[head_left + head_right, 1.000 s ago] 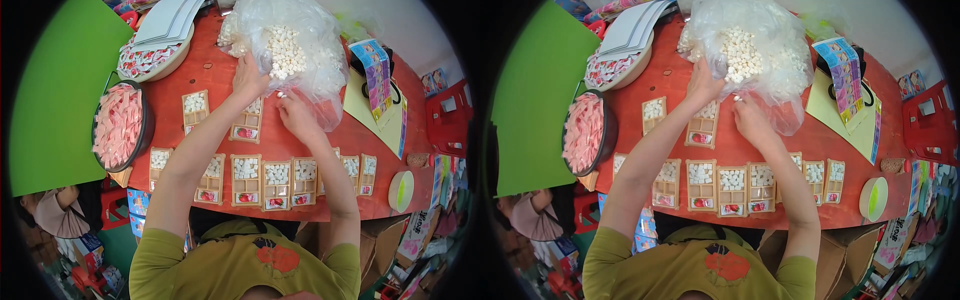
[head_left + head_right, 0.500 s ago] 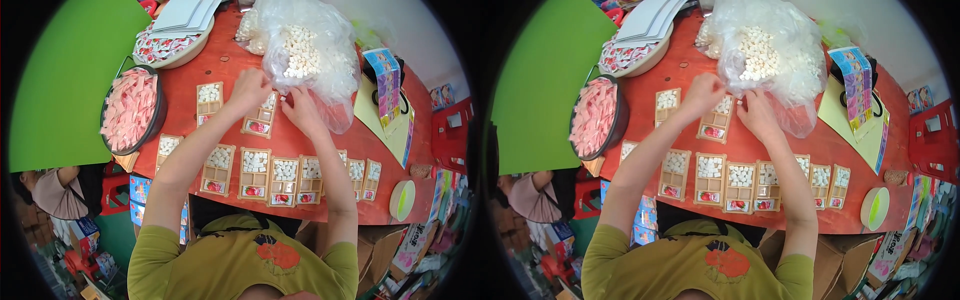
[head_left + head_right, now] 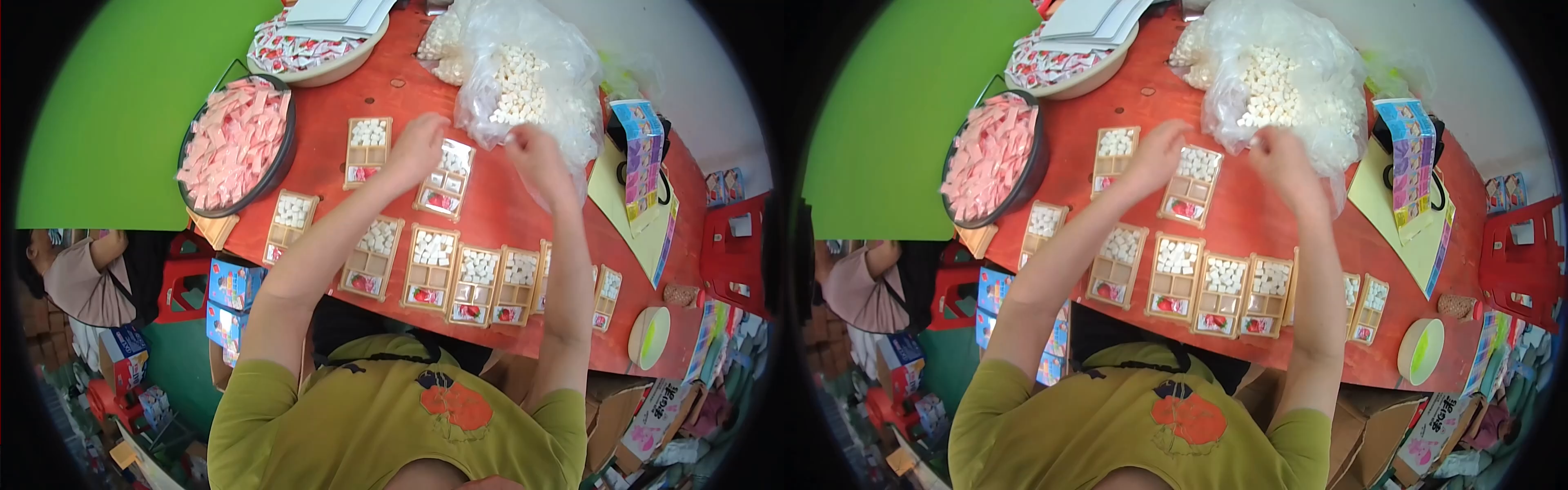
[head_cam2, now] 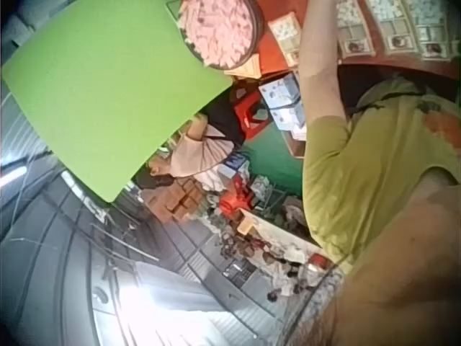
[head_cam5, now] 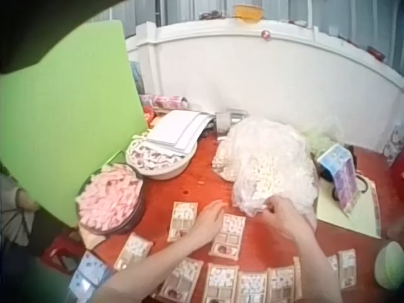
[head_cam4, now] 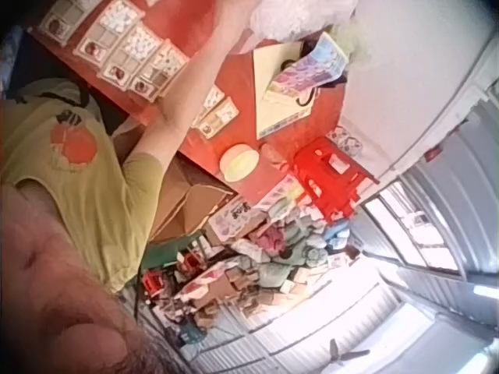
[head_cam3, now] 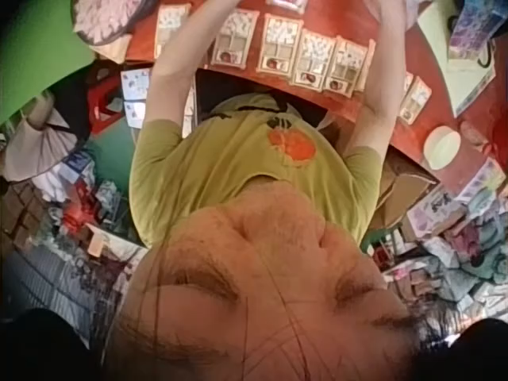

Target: Packaging small white cubes and pink strips into decorative plastic containers and then placing them into plastic bags.

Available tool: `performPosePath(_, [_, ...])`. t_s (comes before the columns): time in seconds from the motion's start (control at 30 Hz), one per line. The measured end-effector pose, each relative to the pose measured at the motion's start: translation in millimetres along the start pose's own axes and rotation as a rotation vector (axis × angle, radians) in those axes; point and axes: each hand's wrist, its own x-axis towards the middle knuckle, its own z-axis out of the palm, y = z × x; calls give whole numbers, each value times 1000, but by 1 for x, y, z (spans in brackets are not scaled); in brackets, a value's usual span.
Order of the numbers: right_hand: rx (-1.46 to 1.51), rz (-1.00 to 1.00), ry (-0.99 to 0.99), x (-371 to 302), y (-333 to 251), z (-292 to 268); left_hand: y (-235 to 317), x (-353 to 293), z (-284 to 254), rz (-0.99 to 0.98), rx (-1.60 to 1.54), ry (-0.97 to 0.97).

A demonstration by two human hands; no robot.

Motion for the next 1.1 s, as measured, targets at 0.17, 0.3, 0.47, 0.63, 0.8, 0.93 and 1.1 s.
performPosePath(0.17, [-201, -161, 415, 45, 31, -21, 10, -18, -4, 20, 80, -76])
performPosePath(0.3, [-200, -331, 530, 29, 17, 13, 19, -45, 20, 88, 327, -185])
performPosePath(0.47, [-86, -371, 146, -14, -39, 64, 22, -48, 24, 58, 390, -257])
performPosePath(0.63, [68, -299, 204, -1, -40, 72, 32, -38, 2, -58, 244, -361])
performPosePath(0.8, [149, -203, 396, 32, -9, 51, 5, 25, -24, 64, 138, -135])
performPosePath(0.93, [239, -37, 376, 56, 43, 50, -25, 120, -30, -45, -6, 219])
performPosePath(1.1, [174, -192, 450, 51, 54, 68, -64, 254, -39, -94, 23, 418])
